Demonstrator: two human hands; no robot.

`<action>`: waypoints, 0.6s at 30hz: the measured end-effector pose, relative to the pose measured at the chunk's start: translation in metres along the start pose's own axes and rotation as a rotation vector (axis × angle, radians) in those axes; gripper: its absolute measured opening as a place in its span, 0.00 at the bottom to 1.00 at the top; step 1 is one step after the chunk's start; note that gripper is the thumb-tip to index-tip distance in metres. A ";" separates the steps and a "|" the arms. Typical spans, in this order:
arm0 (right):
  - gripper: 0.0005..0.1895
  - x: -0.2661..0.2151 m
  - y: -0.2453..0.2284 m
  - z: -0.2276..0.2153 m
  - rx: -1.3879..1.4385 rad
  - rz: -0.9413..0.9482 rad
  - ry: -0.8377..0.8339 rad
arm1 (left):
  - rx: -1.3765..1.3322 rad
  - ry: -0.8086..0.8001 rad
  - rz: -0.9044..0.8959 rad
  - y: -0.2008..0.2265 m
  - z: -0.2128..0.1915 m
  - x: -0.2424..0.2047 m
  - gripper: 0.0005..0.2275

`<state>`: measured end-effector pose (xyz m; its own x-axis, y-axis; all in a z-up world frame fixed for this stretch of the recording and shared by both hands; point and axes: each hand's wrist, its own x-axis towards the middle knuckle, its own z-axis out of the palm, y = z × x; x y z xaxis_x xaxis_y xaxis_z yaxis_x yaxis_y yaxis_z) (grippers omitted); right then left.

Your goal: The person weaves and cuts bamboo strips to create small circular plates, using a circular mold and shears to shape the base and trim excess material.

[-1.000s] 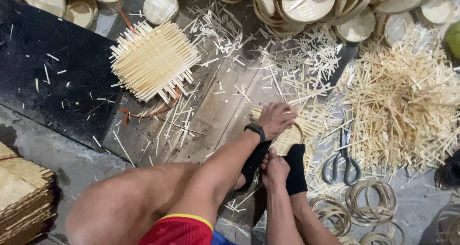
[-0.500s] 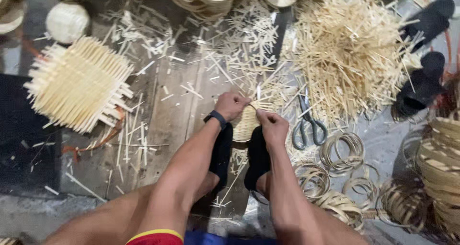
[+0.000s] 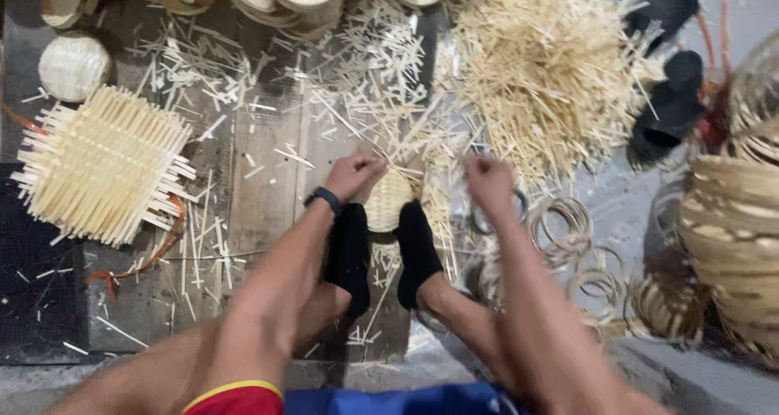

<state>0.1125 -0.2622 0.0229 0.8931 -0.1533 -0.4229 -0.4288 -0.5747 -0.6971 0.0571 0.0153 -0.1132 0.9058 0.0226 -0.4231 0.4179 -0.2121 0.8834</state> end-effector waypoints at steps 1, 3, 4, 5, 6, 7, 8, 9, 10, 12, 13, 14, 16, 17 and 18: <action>0.17 0.001 -0.007 -0.040 -0.206 -0.307 0.058 | 0.022 -0.039 0.001 0.010 -0.004 -0.006 0.18; 0.17 0.000 -0.021 -0.118 -0.573 -0.520 0.071 | 0.144 -0.043 0.160 0.042 -0.012 -0.021 0.16; 0.15 -0.006 -0.023 -0.151 -0.774 -0.573 0.049 | 0.199 -0.033 0.241 0.062 -0.016 -0.028 0.15; 0.14 -0.009 -0.022 -0.176 -0.976 -0.622 0.025 | 0.278 0.008 0.348 0.081 -0.014 -0.038 0.12; 0.13 -0.010 -0.013 -0.188 -0.989 -0.561 -0.028 | 0.359 0.056 0.451 0.095 -0.009 -0.050 0.08; 0.12 -0.011 0.005 -0.193 -1.001 -0.499 -0.081 | 0.440 0.105 0.554 0.105 -0.003 -0.061 0.05; 0.11 -0.006 0.026 -0.189 -1.011 -0.448 -0.138 | 0.600 0.055 0.549 0.109 0.002 -0.070 0.05; 0.12 -0.003 0.054 -0.175 -0.916 -0.405 -0.173 | 0.759 0.004 0.538 0.107 0.008 -0.076 0.06; 0.12 0.003 0.084 -0.158 -0.825 -0.369 -0.212 | 0.916 -0.040 0.517 0.099 0.016 -0.082 0.08; 0.24 0.015 0.141 -0.111 -0.716 -0.087 -0.222 | 0.855 0.060 0.903 0.071 0.011 -0.102 0.09; 0.28 0.019 0.166 -0.087 -0.678 -0.252 -0.126 | 0.885 0.048 0.809 0.057 0.009 -0.110 0.09; 0.33 0.020 0.188 -0.068 -0.628 -0.408 -0.039 | 0.915 0.028 0.707 0.046 0.005 -0.121 0.09; 0.35 0.028 0.214 -0.043 -0.697 -0.329 0.072 | 0.827 0.111 0.617 0.039 0.000 -0.129 0.11; 0.36 0.030 0.220 -0.030 -0.729 -0.288 0.125 | 0.712 0.215 0.629 0.041 0.005 -0.132 0.13; 0.34 0.029 0.224 -0.024 -0.672 -0.242 0.075 | 0.592 0.314 0.649 0.048 0.015 -0.132 0.16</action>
<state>0.0461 -0.4148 -0.1316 0.9699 0.0001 -0.2437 -0.0623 -0.9666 -0.2485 -0.0439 -0.0121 -0.0180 0.9631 -0.0303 0.2673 -0.2021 -0.7375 0.6444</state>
